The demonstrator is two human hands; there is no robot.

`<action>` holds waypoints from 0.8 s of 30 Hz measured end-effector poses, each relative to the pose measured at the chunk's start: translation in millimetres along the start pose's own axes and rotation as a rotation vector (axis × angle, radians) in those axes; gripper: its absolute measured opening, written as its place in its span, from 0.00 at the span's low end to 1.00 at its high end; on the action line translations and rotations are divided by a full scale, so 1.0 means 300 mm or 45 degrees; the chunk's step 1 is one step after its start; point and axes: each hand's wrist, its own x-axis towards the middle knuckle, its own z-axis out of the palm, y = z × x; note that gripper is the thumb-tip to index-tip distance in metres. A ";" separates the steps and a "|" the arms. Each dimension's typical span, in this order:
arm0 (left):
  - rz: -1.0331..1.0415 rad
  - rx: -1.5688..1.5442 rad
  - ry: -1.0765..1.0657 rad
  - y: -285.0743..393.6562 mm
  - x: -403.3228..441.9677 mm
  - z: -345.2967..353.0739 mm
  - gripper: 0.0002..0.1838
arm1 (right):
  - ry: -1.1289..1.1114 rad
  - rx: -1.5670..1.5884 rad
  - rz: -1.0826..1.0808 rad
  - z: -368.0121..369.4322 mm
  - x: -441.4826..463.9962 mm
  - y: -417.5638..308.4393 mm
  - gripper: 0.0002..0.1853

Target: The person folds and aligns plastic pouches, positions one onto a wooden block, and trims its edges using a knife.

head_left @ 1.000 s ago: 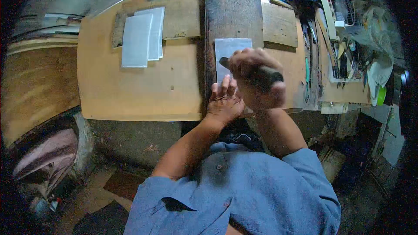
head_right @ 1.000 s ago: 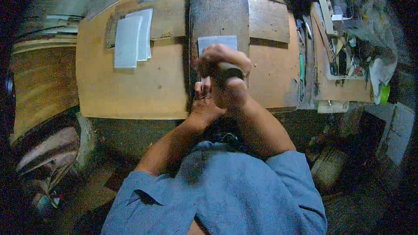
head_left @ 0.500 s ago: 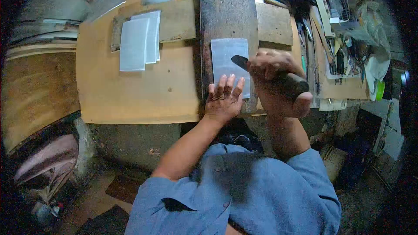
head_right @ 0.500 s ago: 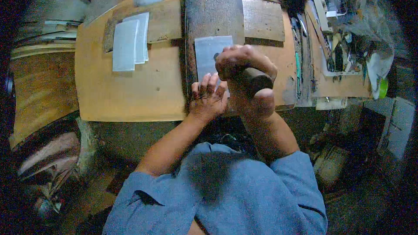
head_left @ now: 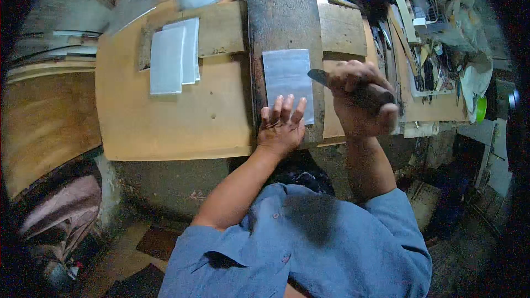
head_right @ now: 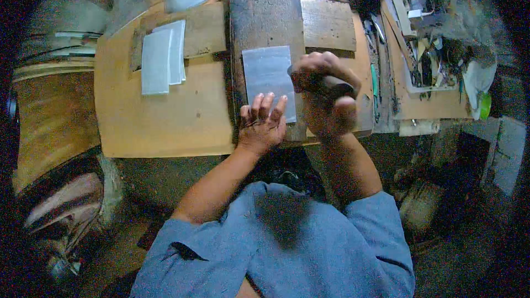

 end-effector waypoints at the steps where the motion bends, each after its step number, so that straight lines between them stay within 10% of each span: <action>1: -0.003 -0.004 -0.004 0.003 -0.007 0.003 0.29 | 0.030 -0.057 0.036 0.000 -0.008 -0.001 0.36; 8: -0.012 0.031 -0.045 0.002 -0.009 0.005 0.28 | 0.283 0.164 -0.120 0.129 -0.042 0.003 0.37; 24: -0.043 -0.081 -0.151 0.001 -0.018 -0.001 0.23 | -0.147 -0.005 -0.093 0.144 -0.034 0.024 0.37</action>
